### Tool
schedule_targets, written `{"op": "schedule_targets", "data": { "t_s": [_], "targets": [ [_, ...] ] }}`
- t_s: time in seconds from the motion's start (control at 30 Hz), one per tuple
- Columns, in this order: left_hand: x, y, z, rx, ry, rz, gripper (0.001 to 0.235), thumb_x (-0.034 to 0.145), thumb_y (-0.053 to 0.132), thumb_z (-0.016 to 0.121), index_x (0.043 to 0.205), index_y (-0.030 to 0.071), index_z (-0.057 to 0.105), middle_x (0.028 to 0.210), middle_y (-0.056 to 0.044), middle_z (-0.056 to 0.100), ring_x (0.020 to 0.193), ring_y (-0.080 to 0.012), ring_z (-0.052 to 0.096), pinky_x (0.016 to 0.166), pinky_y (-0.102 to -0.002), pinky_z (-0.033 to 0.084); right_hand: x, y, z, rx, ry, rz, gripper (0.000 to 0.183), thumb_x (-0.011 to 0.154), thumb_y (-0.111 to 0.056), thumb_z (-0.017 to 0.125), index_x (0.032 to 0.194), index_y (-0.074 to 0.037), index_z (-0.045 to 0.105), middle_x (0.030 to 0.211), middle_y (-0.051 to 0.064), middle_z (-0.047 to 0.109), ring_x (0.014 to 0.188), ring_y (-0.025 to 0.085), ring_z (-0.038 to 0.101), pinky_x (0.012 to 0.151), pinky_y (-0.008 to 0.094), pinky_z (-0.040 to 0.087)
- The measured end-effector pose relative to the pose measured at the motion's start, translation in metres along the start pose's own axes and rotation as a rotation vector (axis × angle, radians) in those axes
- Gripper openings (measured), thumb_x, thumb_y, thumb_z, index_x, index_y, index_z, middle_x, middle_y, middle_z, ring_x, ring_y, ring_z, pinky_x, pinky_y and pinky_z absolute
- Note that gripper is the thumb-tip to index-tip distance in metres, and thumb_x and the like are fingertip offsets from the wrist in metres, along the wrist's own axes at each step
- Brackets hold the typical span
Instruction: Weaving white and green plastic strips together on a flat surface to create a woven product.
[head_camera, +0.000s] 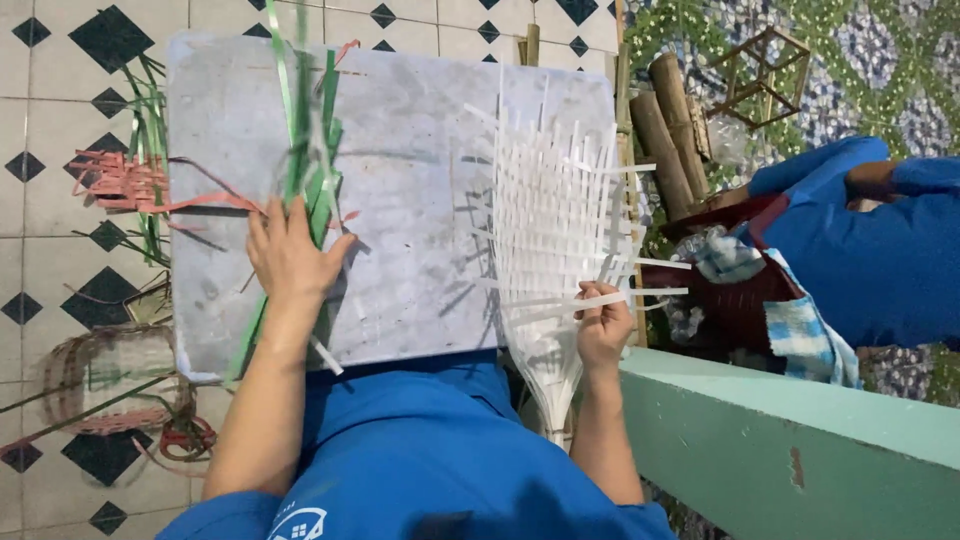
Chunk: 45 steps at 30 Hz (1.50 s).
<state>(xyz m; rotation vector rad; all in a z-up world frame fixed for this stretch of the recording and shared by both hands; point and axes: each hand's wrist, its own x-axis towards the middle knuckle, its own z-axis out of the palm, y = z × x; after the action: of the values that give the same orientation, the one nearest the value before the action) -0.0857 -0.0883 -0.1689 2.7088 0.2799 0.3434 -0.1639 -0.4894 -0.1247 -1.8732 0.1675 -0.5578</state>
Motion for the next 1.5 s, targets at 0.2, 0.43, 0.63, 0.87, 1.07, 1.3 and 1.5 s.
{"op": "schedule_targets", "data": {
  "t_s": [0.2, 0.43, 0.63, 0.87, 1.07, 1.3, 1.5],
  "targets": [
    [0.001, 0.029, -0.045, -0.012, -0.046, -0.016, 0.096, 0.06, 0.056, 0.084, 0.138, 0.008, 0.054, 0.142, -0.022, 0.038, 0.127, -0.0531, 0.035, 0.088, -0.072, 0.038, 0.004, -0.013, 0.006, -0.049, -0.027, -0.025, 0.017, 0.097, -0.005, 0.057, 0.09, 0.003, 0.07, 0.053, 0.011, 0.057, 0.047, 0.016, 0.048, 0.052, 0.027, 0.043],
    [0.018, -0.012, -0.017, 0.059, -0.003, 0.039, 0.071, 0.071, 0.015, 0.084, 0.136, 0.01, 0.057, 0.144, -0.024, 0.027, 0.113, -0.0486, 0.049, 0.087, -0.058, 0.049, 0.001, -0.015, 0.005, -0.031, -0.016, -0.024, 0.016, 0.096, -0.004, 0.057, 0.09, 0.004, 0.07, 0.055, 0.011, 0.059, 0.049, 0.016, 0.05, 0.054, 0.027, 0.044],
    [0.024, -0.023, -0.027, 0.04, 0.078, 0.117, 0.068, 0.065, 0.004, 0.087, 0.126, 0.009, 0.058, 0.123, -0.02, 0.047, 0.097, -0.0463, 0.061, 0.079, -0.056, 0.05, -0.003, -0.003, -0.014, 0.017, 0.059, -0.023, 0.015, 0.097, -0.002, 0.055, 0.089, 0.004, 0.067, 0.063, 0.017, 0.065, 0.052, 0.019, 0.058, 0.057, 0.03, 0.051],
    [-0.016, 0.035, -0.042, -0.296, 0.234, 0.349, 0.059, 0.082, 0.028, 0.085, 0.125, -0.001, 0.058, 0.136, -0.03, 0.045, 0.127, -0.0522, 0.037, 0.104, -0.065, 0.031, 0.002, -0.025, -0.019, 0.165, 0.068, -0.027, 0.02, 0.099, -0.012, 0.053, 0.096, 0.003, 0.065, 0.096, 0.02, 0.069, 0.093, 0.028, 0.069, 0.084, 0.041, 0.058],
    [-0.131, 0.104, 0.03, -1.216, -0.611, -0.237, 0.053, 0.074, 0.006, 0.073, 0.12, 0.006, 0.046, 0.104, -0.016, 0.066, 0.094, -0.0291, 0.067, 0.074, -0.037, 0.055, -0.001, 0.001, -0.011, 0.401, 0.19, 0.008, 0.023, 0.103, -0.009, 0.045, 0.09, 0.001, 0.061, 0.081, 0.023, 0.067, 0.065, 0.029, 0.069, 0.063, 0.033, 0.056],
    [-0.087, 0.196, 0.0, -0.986, -0.852, -0.274, 0.095, 0.08, 0.022, 0.072, 0.154, 0.005, 0.015, 0.152, -0.033, 0.026, 0.135, -0.0518, 0.035, 0.112, -0.058, 0.033, 0.01, 0.002, 0.018, 0.636, 0.243, 0.158, 0.023, 0.104, -0.013, 0.042, 0.09, -0.004, 0.058, 0.074, 0.019, 0.066, 0.06, 0.024, 0.066, 0.058, 0.027, 0.054],
    [-0.005, 0.167, 0.023, -0.809, -0.699, 0.092, 0.068, 0.082, 0.005, 0.057, 0.146, -0.001, 0.036, 0.137, -0.034, 0.047, 0.122, -0.0517, 0.049, 0.102, -0.058, 0.043, 0.023, -0.06, 0.05, 0.713, 0.214, 0.064, 0.019, 0.102, -0.016, 0.047, 0.093, -0.005, 0.059, 0.098, 0.022, 0.069, 0.091, 0.026, 0.069, 0.08, 0.03, 0.054]
  ]
}}
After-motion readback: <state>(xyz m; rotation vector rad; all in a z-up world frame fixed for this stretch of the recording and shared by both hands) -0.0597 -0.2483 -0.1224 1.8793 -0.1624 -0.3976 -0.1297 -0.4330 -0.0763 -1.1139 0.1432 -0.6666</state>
